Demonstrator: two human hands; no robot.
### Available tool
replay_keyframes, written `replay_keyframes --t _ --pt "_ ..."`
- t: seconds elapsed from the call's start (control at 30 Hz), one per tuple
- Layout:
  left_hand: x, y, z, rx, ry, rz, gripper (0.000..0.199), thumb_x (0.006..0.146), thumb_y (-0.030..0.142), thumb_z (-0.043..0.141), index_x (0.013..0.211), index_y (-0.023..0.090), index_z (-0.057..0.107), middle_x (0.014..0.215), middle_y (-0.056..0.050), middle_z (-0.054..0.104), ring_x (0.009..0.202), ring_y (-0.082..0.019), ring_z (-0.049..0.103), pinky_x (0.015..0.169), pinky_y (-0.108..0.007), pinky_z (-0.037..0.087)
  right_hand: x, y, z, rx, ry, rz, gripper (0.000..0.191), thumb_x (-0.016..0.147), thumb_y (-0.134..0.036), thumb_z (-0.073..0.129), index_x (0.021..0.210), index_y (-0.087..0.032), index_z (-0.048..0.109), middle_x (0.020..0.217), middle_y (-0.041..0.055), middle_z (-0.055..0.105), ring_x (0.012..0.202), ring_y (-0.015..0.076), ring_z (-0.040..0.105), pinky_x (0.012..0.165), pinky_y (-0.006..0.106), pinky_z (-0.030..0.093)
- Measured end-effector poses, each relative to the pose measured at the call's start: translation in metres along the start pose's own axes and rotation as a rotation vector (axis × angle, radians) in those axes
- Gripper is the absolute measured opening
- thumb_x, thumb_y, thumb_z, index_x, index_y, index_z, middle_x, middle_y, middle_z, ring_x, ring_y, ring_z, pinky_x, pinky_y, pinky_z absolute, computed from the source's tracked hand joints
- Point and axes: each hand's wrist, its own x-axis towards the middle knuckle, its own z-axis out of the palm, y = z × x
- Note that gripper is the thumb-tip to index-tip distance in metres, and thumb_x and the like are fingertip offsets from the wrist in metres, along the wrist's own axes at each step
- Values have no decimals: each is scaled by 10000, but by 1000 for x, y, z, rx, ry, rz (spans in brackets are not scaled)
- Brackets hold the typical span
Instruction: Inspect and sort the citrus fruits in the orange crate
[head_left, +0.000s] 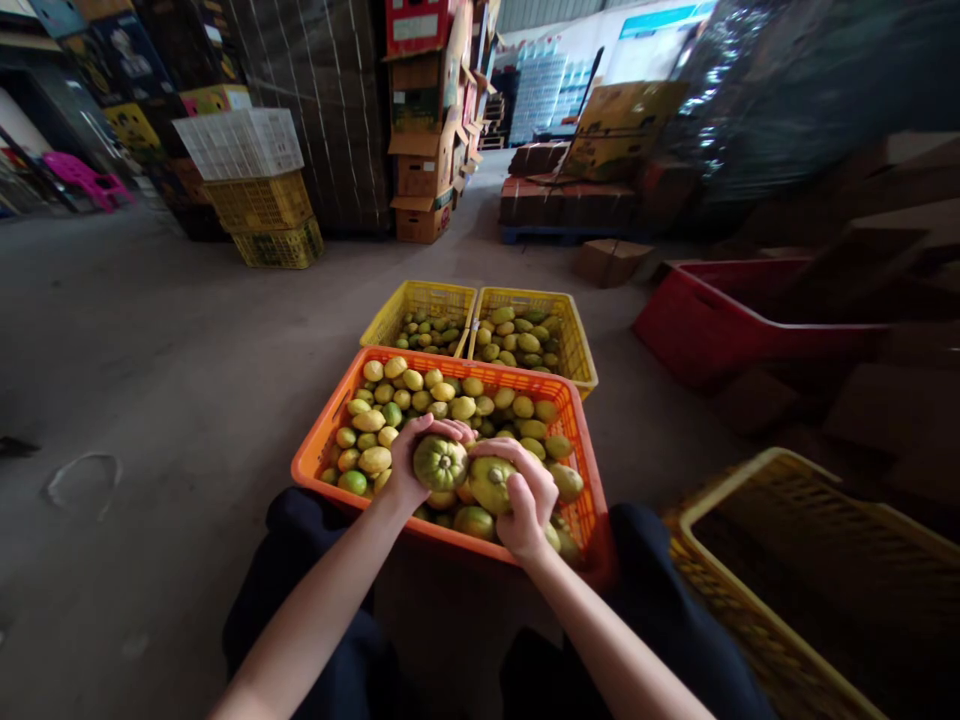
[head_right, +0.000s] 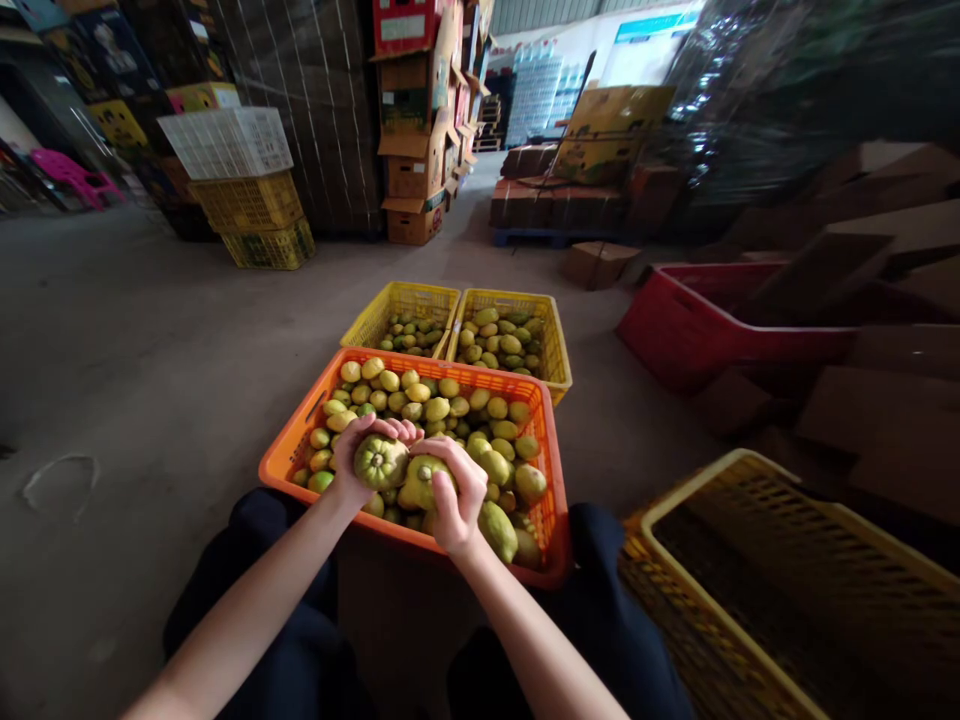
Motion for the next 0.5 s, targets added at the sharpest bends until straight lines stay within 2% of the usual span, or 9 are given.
replay_keyframes --t 0.2,0.37,0.43,0.5 --pt "0 1 -2 3 -34 0 330 794 337 570 547 168 709 784 -115 748 911 -289 718 854 -406 554 0 2 0 38 -4 -33 448 911 -576 472 863 -262 789 852 92 747 832 310 682 840 471 513" --pt "-1 3 6 -65 9 -45 258 765 286 557 609 167 724 875 -113 781 1078 -323 697 945 -420 534 0 4 1 70 27 -31 422 910 -530 469 899 -258 793 969 100 755 973 335 679 947 501 495" --pt "0 3 8 -94 27 -77 231 760 266 557 670 156 740 915 -119 785 1136 -329 677 976 -421 523 0 5 3 112 43 1 419 911 -515 465 920 -251 790 1004 97 755 1018 335 673 974 495 490" --pt "4 1 9 -141 44 -119 236 784 262 553 754 143 755 959 -128 783 1159 -323 669 988 -415 519 1 7 5 157 88 99 412 912 -501 459 951 -246 780 1036 92 756 1048 328 671 975 477 500"
